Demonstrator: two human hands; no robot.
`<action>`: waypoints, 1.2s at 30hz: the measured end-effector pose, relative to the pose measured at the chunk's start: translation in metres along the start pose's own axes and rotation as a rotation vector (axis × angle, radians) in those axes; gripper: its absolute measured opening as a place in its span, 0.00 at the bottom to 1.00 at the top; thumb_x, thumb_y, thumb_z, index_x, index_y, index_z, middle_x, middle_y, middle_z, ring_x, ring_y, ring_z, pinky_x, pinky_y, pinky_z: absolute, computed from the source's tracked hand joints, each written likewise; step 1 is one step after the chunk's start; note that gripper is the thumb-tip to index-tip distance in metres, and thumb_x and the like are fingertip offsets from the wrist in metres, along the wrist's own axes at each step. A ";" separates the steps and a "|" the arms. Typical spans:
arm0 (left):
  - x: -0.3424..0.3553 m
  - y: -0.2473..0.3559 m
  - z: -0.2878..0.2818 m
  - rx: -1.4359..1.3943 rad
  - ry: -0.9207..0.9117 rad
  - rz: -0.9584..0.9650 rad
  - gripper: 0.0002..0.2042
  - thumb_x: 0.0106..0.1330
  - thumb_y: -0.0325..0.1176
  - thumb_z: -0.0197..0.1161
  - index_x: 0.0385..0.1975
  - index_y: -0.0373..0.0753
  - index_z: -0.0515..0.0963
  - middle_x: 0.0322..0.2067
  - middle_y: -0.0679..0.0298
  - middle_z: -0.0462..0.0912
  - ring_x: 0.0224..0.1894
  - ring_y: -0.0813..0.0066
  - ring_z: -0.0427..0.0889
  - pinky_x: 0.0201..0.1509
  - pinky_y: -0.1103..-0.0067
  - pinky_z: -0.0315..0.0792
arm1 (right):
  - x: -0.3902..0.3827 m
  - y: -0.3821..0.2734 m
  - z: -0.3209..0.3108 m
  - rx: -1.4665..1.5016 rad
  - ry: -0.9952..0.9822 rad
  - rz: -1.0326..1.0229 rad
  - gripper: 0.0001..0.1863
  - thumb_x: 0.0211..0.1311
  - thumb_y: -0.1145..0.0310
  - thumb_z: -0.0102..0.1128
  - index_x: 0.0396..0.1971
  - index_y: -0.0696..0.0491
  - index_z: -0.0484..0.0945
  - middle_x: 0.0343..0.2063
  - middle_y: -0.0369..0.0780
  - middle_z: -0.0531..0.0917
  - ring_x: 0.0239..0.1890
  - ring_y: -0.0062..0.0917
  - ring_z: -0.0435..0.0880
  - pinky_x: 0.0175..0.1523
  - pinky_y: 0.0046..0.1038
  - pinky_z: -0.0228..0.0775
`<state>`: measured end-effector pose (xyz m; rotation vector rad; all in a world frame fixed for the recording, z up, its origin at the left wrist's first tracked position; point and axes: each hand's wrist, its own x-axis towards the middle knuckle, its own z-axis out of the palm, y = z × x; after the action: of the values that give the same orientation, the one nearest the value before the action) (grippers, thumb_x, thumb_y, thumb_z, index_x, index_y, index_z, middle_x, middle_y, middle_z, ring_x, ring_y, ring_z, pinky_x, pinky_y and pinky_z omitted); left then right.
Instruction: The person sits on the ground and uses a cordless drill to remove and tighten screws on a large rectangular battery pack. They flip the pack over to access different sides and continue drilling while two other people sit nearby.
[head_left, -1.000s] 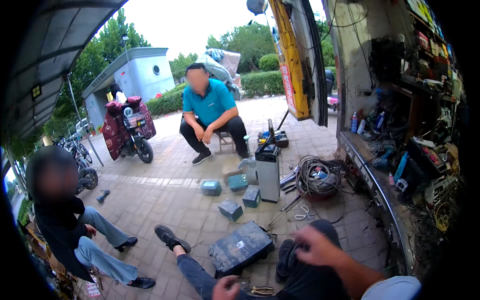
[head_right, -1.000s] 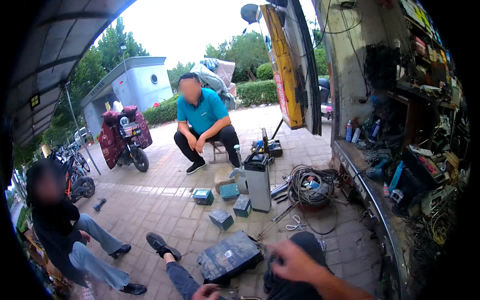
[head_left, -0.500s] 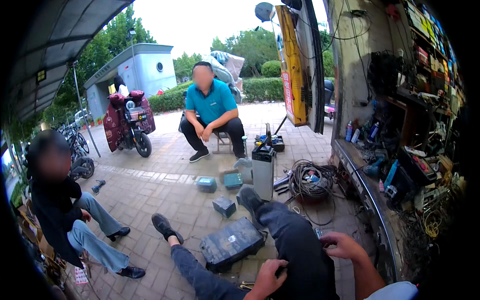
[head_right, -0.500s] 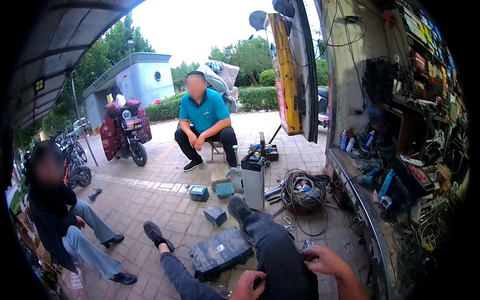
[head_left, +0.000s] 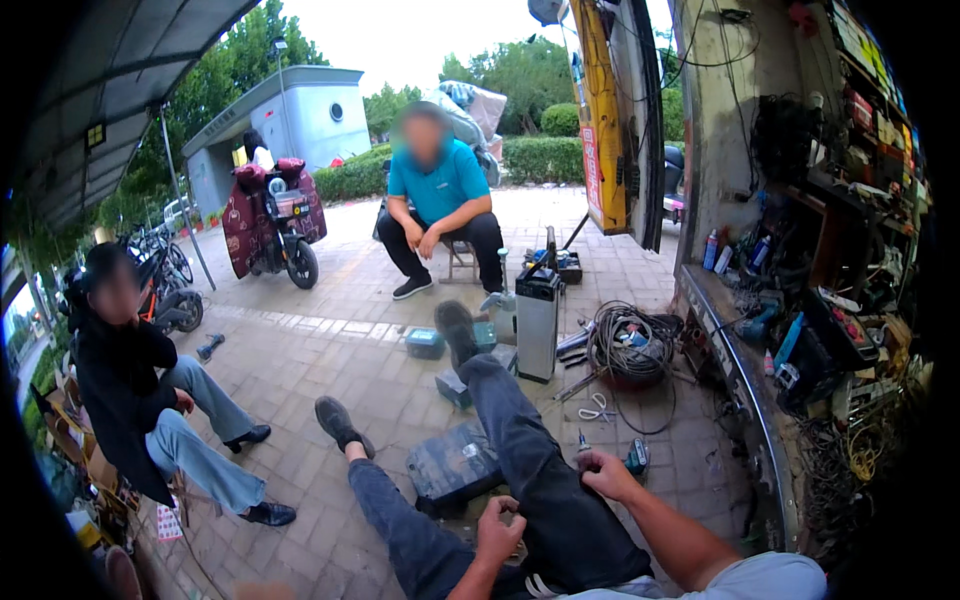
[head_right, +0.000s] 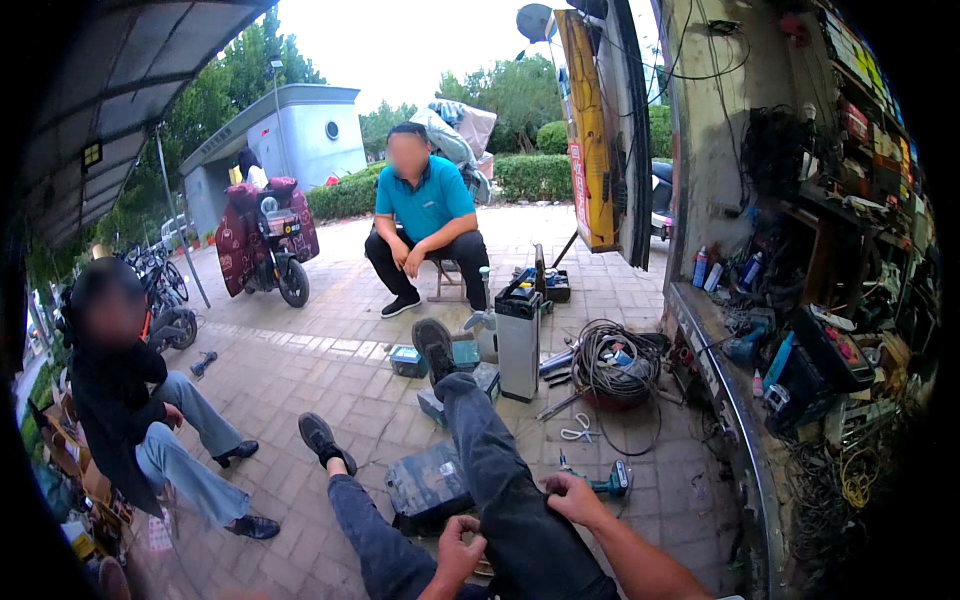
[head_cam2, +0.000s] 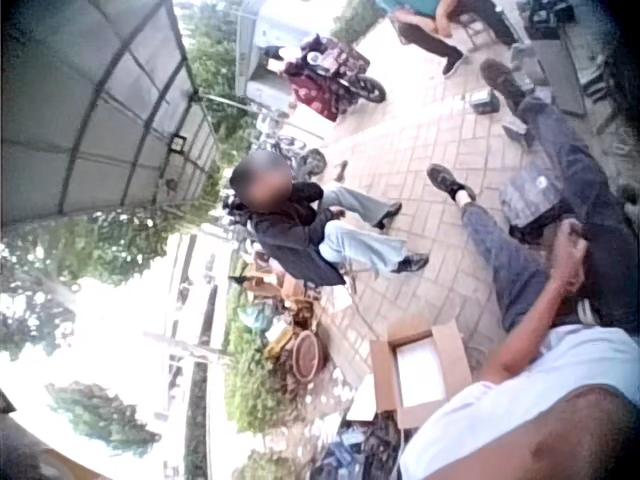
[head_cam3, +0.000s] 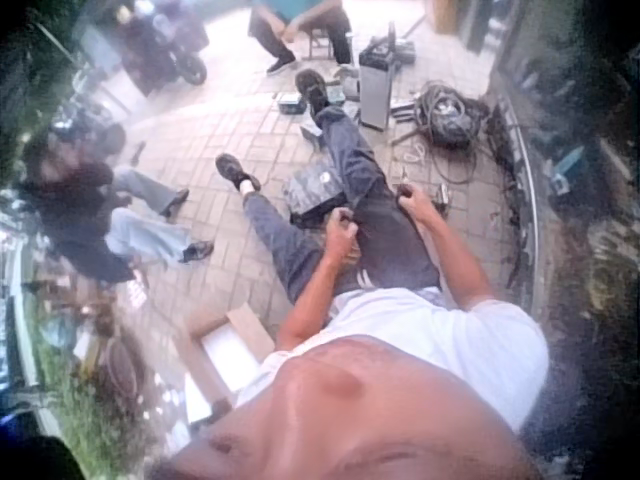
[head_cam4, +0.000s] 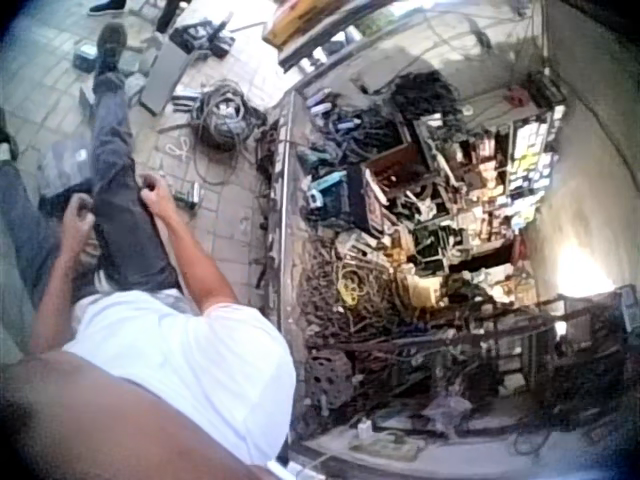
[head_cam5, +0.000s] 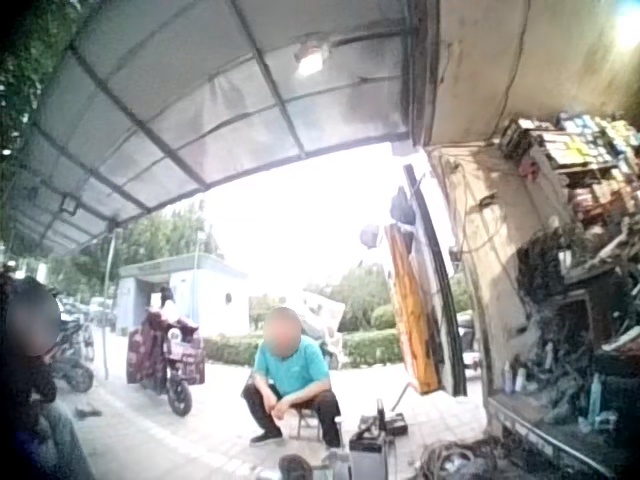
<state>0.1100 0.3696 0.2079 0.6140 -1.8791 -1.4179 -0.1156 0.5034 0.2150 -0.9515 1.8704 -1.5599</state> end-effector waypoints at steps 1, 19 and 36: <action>0.002 0.002 0.002 -0.043 -0.005 -0.007 0.10 0.54 0.24 0.60 0.37 0.36 0.74 0.33 0.62 0.79 0.39 0.73 0.79 0.48 0.77 0.71 | 0.001 0.009 -0.001 0.085 0.061 -0.006 0.26 0.46 0.79 0.56 0.52 0.61 0.74 0.33 0.35 0.79 0.35 0.19 0.77 0.42 0.20 0.69; -0.036 0.053 -0.017 -0.130 -0.780 -0.153 0.19 0.59 0.28 0.60 0.52 0.37 0.71 0.39 0.62 0.79 0.44 0.71 0.78 0.52 0.76 0.70 | -0.071 -0.006 -0.099 0.328 -0.136 0.318 0.26 0.46 0.80 0.58 0.51 0.61 0.75 0.39 0.40 0.81 0.39 0.26 0.80 0.42 0.28 0.73; 0.021 0.137 -0.018 -1.303 -0.499 -0.341 0.24 0.66 0.33 0.53 0.62 0.35 0.66 0.24 0.69 0.71 0.26 0.79 0.67 0.33 0.81 0.62 | -0.027 -0.217 -0.006 -0.328 -0.302 -0.499 0.14 0.53 0.73 0.66 0.41 0.58 0.80 0.31 0.43 0.83 0.34 0.30 0.84 0.40 0.28 0.75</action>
<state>0.1154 0.3832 0.3470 -0.1177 -0.7504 -2.7338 -0.0628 0.5089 0.4270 -1.8037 1.7819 -1.2767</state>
